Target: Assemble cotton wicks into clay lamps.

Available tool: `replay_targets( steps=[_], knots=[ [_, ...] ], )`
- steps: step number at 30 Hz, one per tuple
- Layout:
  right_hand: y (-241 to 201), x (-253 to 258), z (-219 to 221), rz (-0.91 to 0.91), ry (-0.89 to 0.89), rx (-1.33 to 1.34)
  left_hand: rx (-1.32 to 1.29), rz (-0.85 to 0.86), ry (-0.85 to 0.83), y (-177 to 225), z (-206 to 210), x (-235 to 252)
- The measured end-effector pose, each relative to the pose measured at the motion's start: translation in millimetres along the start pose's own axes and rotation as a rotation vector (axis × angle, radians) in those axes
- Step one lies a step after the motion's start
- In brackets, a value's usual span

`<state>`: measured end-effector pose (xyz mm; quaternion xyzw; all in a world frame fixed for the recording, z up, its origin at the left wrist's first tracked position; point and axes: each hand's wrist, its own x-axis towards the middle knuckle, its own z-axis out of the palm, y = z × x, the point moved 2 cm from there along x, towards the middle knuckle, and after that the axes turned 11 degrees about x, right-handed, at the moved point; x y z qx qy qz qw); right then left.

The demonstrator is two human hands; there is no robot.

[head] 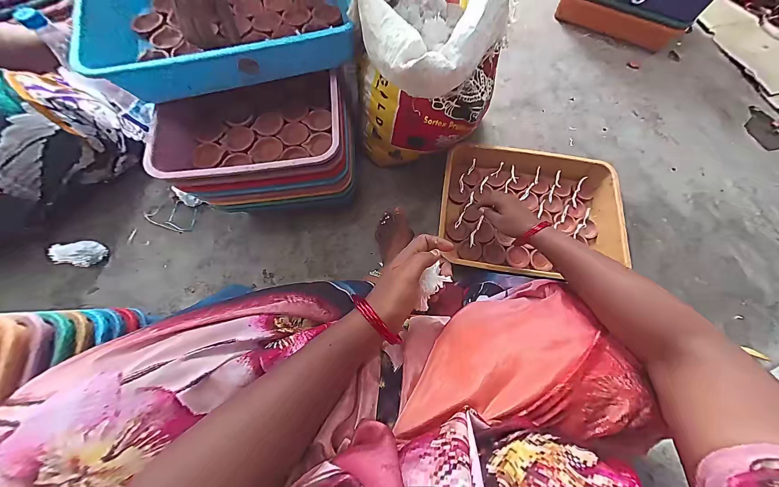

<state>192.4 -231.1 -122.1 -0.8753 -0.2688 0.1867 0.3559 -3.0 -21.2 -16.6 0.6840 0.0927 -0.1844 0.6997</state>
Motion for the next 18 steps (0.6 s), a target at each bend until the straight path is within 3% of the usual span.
replay_targets(
  steps=[4, 8, 13, 18],
  knots=[
    [-72.4, -38.5, -24.7, -0.198, 0.171, 0.305, -0.043, 0.109, 0.001, -1.7, 1.7, -1.9],
    [-127.3, -84.1, -22.6, -0.508, 0.133, 0.484, -0.058, 0.177, 0.005, -3.0, 4.5, -3.4],
    [-147.4, -106.9, -5.5, -0.734, 0.107, 0.384, -0.069, 0.212, 0.014, 1.5, 7.6, -6.3],
    [-151.6, -106.5, 3.9, -0.810, 0.127, 0.344, -0.120, 0.159, 0.023, 4.4, 10.9, -7.7]
  ],
)
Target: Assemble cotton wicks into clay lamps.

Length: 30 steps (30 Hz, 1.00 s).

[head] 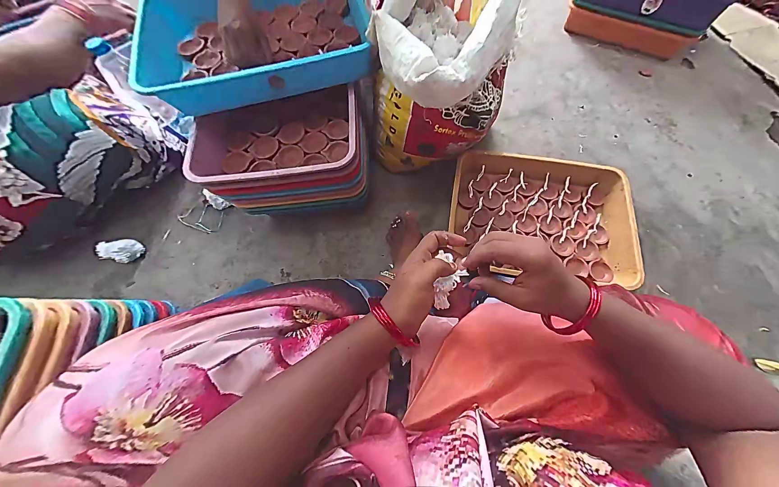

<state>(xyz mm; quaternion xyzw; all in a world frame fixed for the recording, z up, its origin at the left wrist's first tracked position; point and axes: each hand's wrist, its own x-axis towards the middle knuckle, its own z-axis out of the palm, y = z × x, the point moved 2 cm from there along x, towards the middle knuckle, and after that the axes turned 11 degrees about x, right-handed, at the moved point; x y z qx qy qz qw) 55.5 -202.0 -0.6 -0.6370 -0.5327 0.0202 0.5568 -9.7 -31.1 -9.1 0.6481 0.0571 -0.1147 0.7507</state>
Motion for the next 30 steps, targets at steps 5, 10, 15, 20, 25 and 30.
replay_targets(
  steps=[5, 10, 15, 20, 25, 30],
  knots=[
    [0.2, -0.4, 4.6, -0.059, 0.021, -0.112, 0.018, -0.007, 0.006, -2.2, 1.8, 0.5],
    [1.5, 0.1, 2.4, -0.017, 0.028, -0.099, 0.030, -0.004, 0.003, -0.5, 0.7, 0.5],
    [0.0, 0.9, -9.5, 0.175, 0.040, 0.031, 0.192, -0.082, 0.209, -2.1, -11.4, 7.1],
    [-1.6, 0.1, -8.6, 0.269, 0.032, 0.056, 0.297, 0.054, 0.073, 10.3, -5.7, 1.2],
    [-1.7, 0.6, -6.5, 0.243, 0.051, 0.048, 0.334, 0.025, 0.062, 10.9, 0.0, -3.0],
    [0.0, -0.5, -8.6, 0.338, 0.091, 0.316, 0.137, -0.077, 0.043, 12.7, -0.4, -2.6]
  ],
)
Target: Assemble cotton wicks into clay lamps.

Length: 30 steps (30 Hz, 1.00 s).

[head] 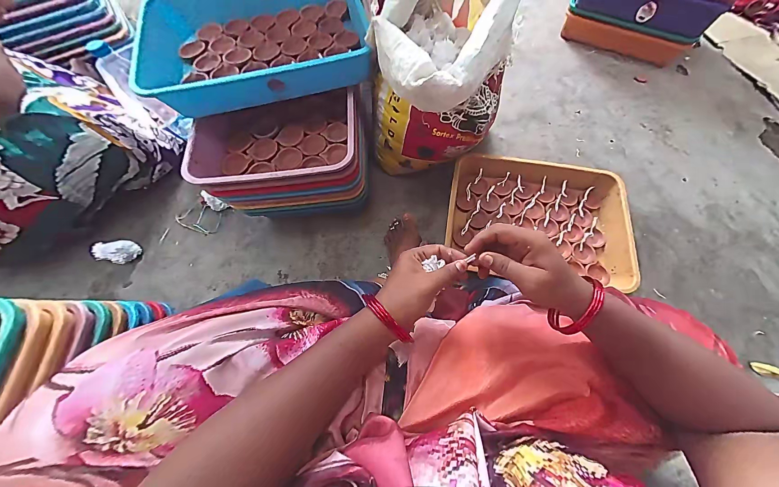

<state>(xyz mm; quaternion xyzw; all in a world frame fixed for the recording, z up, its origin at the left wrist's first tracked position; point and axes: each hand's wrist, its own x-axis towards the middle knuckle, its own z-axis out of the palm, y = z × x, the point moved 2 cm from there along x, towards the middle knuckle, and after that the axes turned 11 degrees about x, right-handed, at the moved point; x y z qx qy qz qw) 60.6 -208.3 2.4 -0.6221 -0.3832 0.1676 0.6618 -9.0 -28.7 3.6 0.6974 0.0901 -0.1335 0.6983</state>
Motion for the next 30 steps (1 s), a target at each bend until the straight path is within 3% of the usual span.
replay_targets(
  steps=[3, 10, 15, 30],
  knots=[
    [1.2, 0.4, -0.1, 0.020, 0.018, 0.067, -0.066, -0.026, -0.009, -1.5, -0.7, 1.2],
    [1.7, 0.4, 3.5, -0.155, 0.052, -0.140, -0.087, -0.051, -0.013, -0.7, 0.1, 0.7],
    [1.3, 0.9, 2.8, -0.168, 0.056, -0.161, -0.091, -0.055, -0.009, -0.9, 0.2, 0.7],
    [6.6, 0.8, 8.0, 0.009, 0.091, 0.004, -0.120, -0.054, 0.002, -3.7, 2.9, 1.2]
  ],
)
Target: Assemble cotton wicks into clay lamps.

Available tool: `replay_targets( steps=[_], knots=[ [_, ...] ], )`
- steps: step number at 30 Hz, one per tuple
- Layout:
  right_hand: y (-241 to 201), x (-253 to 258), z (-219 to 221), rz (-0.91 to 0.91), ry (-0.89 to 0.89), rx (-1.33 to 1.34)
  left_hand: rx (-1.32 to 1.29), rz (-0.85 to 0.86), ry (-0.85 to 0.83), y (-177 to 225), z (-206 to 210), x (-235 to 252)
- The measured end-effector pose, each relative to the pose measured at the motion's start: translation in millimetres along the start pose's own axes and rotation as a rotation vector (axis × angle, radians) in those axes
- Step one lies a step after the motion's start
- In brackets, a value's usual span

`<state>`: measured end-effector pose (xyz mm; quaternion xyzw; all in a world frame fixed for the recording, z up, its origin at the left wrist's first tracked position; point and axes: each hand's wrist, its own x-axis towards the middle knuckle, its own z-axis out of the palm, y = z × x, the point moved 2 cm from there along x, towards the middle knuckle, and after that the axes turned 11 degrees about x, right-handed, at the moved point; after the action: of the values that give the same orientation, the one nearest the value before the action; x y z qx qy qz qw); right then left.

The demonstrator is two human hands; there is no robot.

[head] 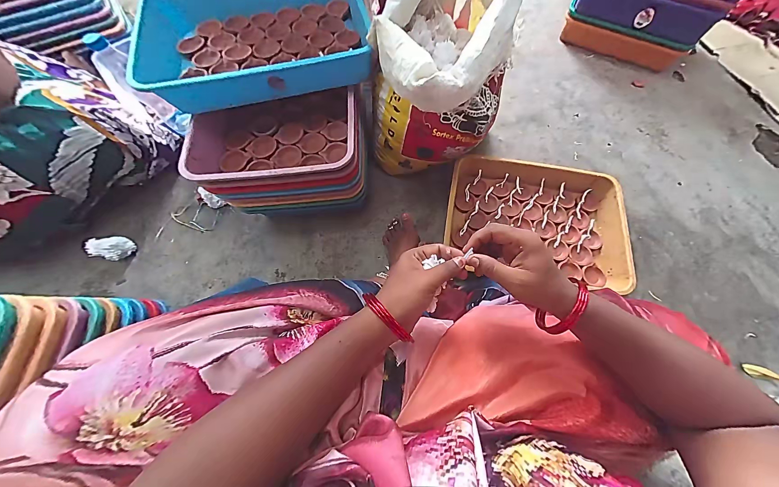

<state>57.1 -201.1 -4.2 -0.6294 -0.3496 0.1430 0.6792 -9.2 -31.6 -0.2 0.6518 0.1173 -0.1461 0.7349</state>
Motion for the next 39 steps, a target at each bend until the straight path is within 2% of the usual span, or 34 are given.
replay_targets(
  steps=[8, 14, 23, 33, 37, 39],
  knots=[
    [-0.4, 0.3, 0.0, -0.024, 0.009, -0.028, 0.157, 0.067, 0.052, 3.9, 1.9, -2.7],
    [-1.0, 0.0, 0.1, 0.030, 0.006, 0.046, 0.189, 0.105, 0.057, 4.2, 0.5, -2.8],
    [2.3, 0.1, 2.5, 0.056, 0.033, 0.039, 0.413, 0.286, 0.168, -1.2, 0.7, -1.3],
    [6.3, 1.3, 8.3, 0.014, 0.031, -0.088, 0.236, 0.122, 0.228, -2.5, 1.5, 1.8],
    [2.9, 7.5, -13.0, -0.003, -0.014, -0.154, 0.212, 0.020, 0.314, -2.5, -9.6, 7.9],
    [1.3, 9.0, -26.9, 0.029, -0.094, -0.181, 0.203, 0.031, 0.275, -2.3, -13.7, 11.9]
  ],
)
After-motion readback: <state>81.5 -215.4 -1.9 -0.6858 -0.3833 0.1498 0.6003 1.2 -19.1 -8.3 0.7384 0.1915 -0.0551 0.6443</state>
